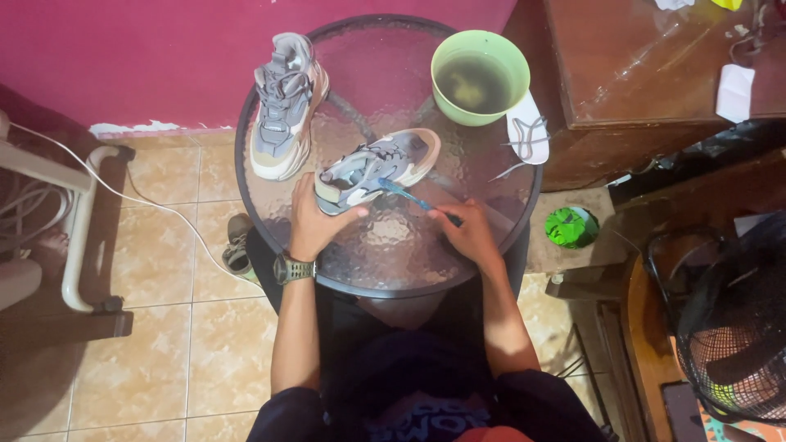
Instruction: The person scrubs a white and grey sneaker with a toothbrush, focusing on the upper and side panels. The person rotates the shoe to access different areas while scrubbing.
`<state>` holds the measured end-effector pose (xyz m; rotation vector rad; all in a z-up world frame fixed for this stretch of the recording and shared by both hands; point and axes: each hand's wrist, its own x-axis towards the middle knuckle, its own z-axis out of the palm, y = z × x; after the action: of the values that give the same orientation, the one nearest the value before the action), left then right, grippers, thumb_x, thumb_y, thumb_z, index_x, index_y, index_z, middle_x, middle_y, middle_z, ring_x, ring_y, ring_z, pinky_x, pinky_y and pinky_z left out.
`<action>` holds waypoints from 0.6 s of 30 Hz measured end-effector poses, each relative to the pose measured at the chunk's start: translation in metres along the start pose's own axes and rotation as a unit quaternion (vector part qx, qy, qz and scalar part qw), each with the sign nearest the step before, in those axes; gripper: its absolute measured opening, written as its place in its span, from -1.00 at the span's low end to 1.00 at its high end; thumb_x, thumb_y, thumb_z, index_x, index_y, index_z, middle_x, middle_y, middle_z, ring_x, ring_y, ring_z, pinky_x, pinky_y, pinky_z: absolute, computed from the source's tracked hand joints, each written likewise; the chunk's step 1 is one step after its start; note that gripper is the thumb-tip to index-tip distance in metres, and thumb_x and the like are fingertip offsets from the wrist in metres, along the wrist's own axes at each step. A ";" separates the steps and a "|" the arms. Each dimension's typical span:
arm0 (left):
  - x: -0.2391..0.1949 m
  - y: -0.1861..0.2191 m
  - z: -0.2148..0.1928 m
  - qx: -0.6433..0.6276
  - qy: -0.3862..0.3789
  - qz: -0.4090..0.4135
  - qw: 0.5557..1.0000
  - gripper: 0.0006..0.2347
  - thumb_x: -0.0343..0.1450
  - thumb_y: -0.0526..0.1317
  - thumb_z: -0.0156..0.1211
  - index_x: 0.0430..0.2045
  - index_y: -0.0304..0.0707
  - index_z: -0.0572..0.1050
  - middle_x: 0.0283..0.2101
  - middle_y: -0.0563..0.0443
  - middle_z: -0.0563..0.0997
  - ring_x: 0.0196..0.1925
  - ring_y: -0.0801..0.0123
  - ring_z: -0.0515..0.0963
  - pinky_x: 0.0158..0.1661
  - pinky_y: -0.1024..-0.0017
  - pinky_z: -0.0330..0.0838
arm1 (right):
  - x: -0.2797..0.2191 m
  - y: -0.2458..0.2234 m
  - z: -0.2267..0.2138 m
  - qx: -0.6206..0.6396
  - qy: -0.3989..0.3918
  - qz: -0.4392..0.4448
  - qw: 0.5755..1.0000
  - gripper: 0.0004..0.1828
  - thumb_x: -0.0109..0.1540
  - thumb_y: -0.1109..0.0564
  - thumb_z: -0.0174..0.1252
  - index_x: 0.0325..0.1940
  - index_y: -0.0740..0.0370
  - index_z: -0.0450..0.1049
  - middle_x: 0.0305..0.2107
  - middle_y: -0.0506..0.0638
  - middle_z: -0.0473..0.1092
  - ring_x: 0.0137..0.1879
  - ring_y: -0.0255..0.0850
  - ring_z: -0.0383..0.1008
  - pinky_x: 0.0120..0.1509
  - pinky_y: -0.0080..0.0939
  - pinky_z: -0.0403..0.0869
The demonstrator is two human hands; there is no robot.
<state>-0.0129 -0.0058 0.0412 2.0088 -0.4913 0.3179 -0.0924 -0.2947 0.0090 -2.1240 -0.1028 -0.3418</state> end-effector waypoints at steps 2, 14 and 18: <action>0.000 0.000 0.002 0.006 0.004 0.002 1.000 -0.34 0.07 0.12 0.66 -0.20 -0.36 0.43 -0.23 -0.21 0.48 -0.11 -0.14 0.53 0.00 0.06 0.36 | 0.001 0.011 0.003 0.011 0.010 0.016 1.000 -0.91 0.29 0.18 0.31 -0.16 0.21 0.68 -0.32 0.12 0.62 -0.08 0.08 0.63 0.15 -0.02 0.45; -0.001 0.005 0.004 0.009 0.033 0.011 0.999 -0.30 0.02 0.07 0.70 -0.11 -0.36 0.47 -0.18 -0.20 0.53 -0.07 -0.13 0.57 0.00 0.01 0.40 | 0.000 0.023 0.003 0.022 -0.006 -0.012 1.000 -0.90 0.28 0.20 0.32 -0.13 0.21 0.68 -0.32 0.13 0.62 -0.11 0.06 0.63 0.13 -0.05 0.43; -0.002 0.004 0.003 0.014 0.036 0.020 0.999 -0.31 0.03 0.06 0.69 -0.07 -0.33 0.49 -0.16 -0.17 0.55 -0.04 -0.08 0.56 0.03 0.05 0.39 | -0.001 0.018 -0.001 0.038 -0.049 -0.020 0.998 -0.92 0.27 0.17 0.33 -0.17 0.16 0.70 -0.31 0.09 0.63 -0.11 0.01 0.64 0.12 -0.05 0.42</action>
<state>-0.0162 -0.0092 0.0420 2.0093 -0.4857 0.4219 -0.0895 -0.3051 -0.0058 -2.0664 -0.2125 -0.2533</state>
